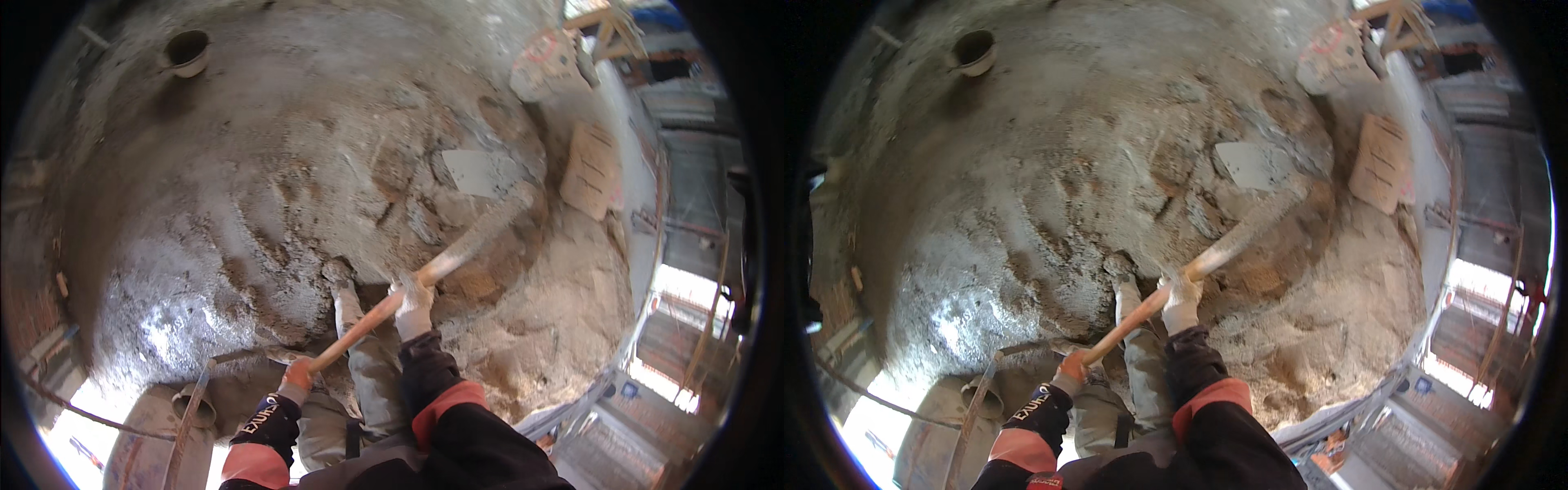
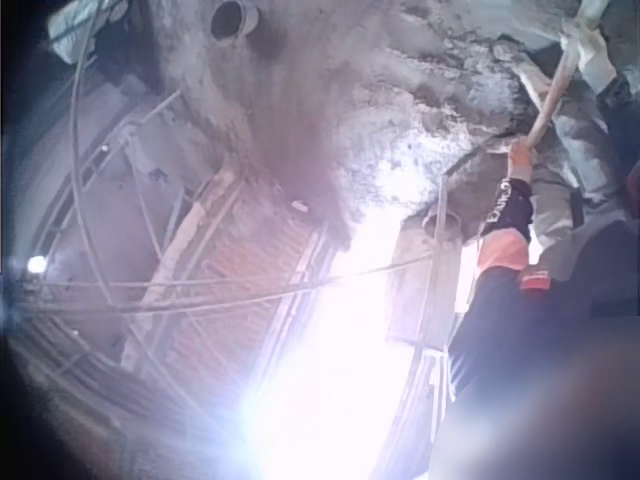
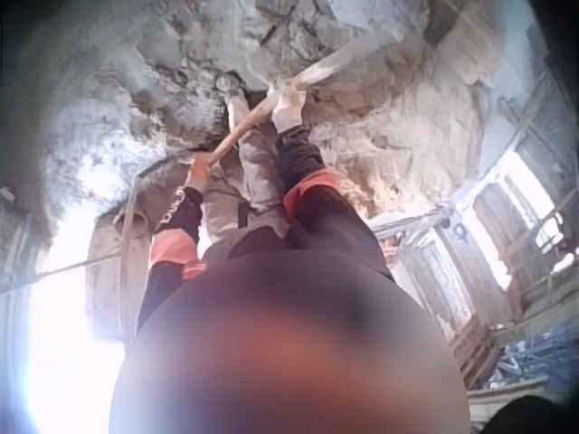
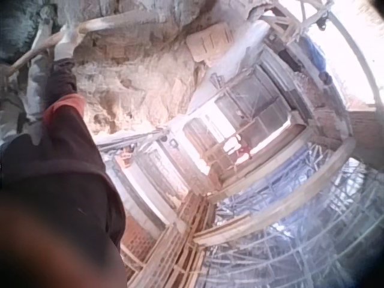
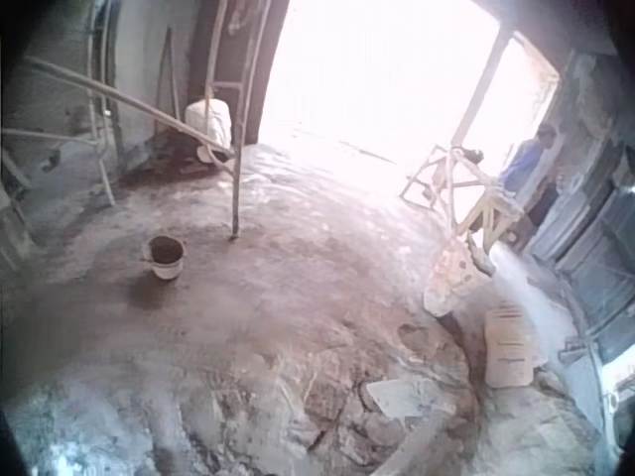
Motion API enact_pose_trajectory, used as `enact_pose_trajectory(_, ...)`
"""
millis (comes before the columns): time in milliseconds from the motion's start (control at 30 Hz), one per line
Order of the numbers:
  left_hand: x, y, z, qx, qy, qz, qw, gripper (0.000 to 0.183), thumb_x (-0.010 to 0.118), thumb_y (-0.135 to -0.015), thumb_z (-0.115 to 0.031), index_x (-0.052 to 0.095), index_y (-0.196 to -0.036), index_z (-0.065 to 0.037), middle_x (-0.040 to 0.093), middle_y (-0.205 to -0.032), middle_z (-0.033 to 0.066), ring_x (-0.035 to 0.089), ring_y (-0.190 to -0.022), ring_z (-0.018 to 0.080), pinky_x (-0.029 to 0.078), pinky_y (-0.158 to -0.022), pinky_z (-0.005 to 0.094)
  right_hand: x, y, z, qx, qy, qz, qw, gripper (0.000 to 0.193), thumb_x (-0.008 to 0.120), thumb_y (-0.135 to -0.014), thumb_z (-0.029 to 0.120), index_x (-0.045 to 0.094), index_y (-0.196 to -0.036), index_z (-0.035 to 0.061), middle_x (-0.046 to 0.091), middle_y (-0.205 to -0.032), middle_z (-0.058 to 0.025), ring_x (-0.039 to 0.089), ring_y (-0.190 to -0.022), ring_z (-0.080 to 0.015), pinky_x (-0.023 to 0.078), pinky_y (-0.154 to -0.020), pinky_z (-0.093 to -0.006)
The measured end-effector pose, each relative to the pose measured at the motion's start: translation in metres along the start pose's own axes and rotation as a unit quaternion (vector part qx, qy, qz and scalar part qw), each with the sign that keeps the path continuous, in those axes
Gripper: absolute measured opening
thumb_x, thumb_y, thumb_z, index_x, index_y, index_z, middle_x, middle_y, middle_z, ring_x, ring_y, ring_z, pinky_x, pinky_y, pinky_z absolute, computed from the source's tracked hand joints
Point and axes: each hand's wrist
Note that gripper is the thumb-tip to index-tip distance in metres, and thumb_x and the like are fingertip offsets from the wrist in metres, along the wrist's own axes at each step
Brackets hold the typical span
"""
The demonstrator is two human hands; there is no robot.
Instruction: The person uses a hoe to mix a pile of sand and cement on the floor of a construction site. The person repeatedly turns and blends the dry materials together to create a uniform mixture.
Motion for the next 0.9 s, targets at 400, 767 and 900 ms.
enact_pose_trajectory(400, -0.013, 0.119, -0.021, -0.246, 0.106, -0.026, 0.963, 0.041, 0.066, -0.074, -0.035, 0.054, -0.105, -0.011, 0.066, -0.094, 0.0192, 0.063, -0.090, 0.0378, 0.050, -0.079, 0.0462, 0.104, 0.023, -0.173, 0.270, 0.190, 0.290, 0.898, 0.025, 0.070, -0.073, 0.017, 0.048, -0.084, 0.0099, 0.050, -0.066, -0.0029, 0.048, -0.048, -0.0191, 0.041, -0.043, -0.0316)
enact_pose_trajectory(767, -0.112, 0.029, 0.053, -0.283, 0.081, -0.400, 0.868, 0.013, 0.051, -0.084, -0.015, 0.055, -0.096, -0.010, 0.064, -0.075, 0.0142, 0.064, -0.071, 0.0335, 0.049, -0.065, 0.0471, 0.208, 0.167, -0.319, 0.281, 0.367, 0.417, 0.783, 0.030, 0.071, -0.078, 0.014, 0.044, -0.089, 0.0099, 0.050, -0.061, -0.0020, 0.051, -0.047, -0.0157, 0.045, -0.042, -0.0306)
enact_pose_trajectory(900, -0.074, 0.013, 0.048, -0.334, 0.276, -0.242, 0.868, 0.019, 0.047, -0.086, -0.022, 0.053, -0.096, -0.008, 0.065, -0.087, 0.0254, 0.063, -0.086, 0.0429, 0.050, -0.078, 0.0497, 0.198, 0.165, -0.337, 0.140, 0.554, 0.434, 0.696, 0.031, 0.069, -0.079, 0.019, 0.043, -0.087, 0.0047, 0.050, -0.060, -0.0050, 0.051, -0.044, -0.0167, 0.043, -0.040, -0.0306)
Point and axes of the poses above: each hand's wrist, its own y-axis away from the middle knuckle, its own x-axis out of the palm, z = x × y
